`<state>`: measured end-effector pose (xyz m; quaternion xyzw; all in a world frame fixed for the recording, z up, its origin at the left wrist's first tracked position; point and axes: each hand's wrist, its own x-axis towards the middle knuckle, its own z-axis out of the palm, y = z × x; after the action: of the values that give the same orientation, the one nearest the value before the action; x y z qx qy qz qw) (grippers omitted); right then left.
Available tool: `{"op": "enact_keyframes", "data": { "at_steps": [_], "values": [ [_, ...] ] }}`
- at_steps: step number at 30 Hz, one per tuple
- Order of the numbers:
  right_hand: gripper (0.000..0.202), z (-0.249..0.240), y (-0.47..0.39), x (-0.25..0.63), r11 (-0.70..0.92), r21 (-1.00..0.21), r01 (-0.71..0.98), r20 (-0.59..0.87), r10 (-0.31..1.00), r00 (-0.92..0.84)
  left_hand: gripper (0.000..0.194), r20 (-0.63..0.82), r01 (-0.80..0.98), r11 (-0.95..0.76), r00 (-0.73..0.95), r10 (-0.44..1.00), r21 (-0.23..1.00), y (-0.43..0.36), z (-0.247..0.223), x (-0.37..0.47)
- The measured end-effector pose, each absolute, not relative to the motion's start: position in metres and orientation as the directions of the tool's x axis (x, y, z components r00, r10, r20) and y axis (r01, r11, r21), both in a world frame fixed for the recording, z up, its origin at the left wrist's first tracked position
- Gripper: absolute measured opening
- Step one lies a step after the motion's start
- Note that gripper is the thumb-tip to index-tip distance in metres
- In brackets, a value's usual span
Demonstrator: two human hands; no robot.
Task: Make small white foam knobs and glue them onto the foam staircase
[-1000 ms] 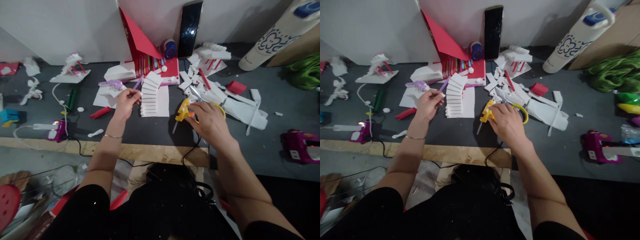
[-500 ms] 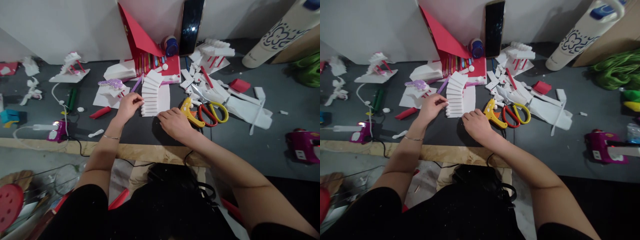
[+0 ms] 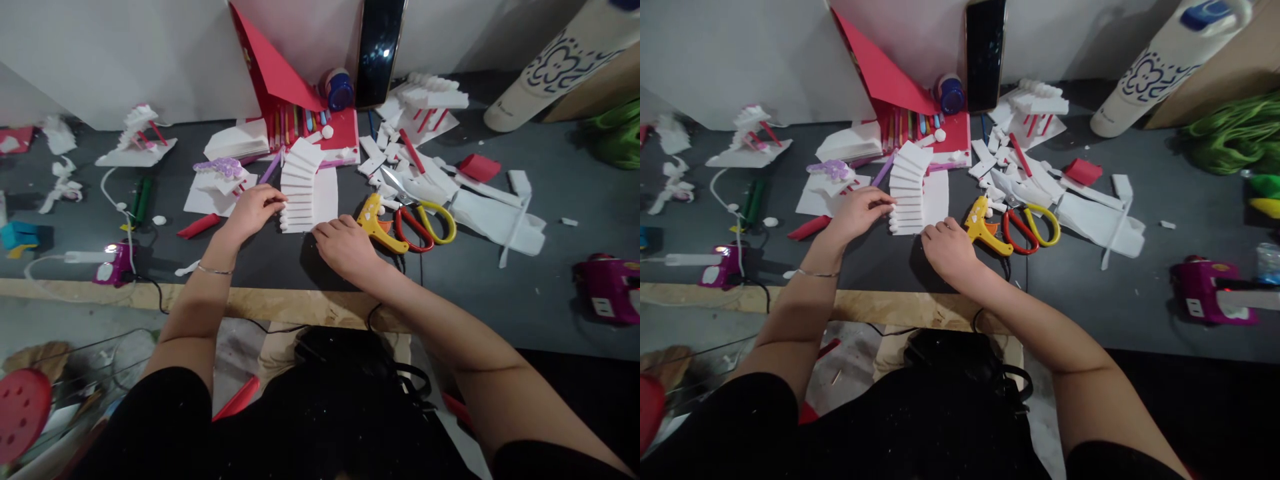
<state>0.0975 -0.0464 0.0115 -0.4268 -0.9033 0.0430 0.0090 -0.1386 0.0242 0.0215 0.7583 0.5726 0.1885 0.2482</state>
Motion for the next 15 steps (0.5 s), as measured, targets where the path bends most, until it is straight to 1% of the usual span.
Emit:
{"op": "enact_keyframes", "data": {
  "at_steps": [4, 10, 15],
  "values": [
    [0.033, 0.0096, -0.0470, 0.0980, 0.633, -0.076, 0.770, -0.014, 0.772, -0.636, 0.019, -0.007, 0.779, -0.234, 0.293, 0.956, 0.582, 0.0232, 0.0216, -0.1405],
    [0.031, 0.0099, -0.0476, 0.0981, 0.636, -0.068, 0.769, -0.013, 0.770, -0.638, 0.017, 0.088, 0.799, -0.351, 0.355, 0.931, 0.488, 0.0230, 0.0215, -0.1393],
    [0.033, 0.0064, -0.0477, 0.0974, 0.635, -0.067, 0.769, 0.014, 0.772, -0.636, 0.020, 0.100, 0.803, -0.411, 0.411, 0.906, 0.431, 0.0236, 0.0204, -0.1394]
  ]
}}
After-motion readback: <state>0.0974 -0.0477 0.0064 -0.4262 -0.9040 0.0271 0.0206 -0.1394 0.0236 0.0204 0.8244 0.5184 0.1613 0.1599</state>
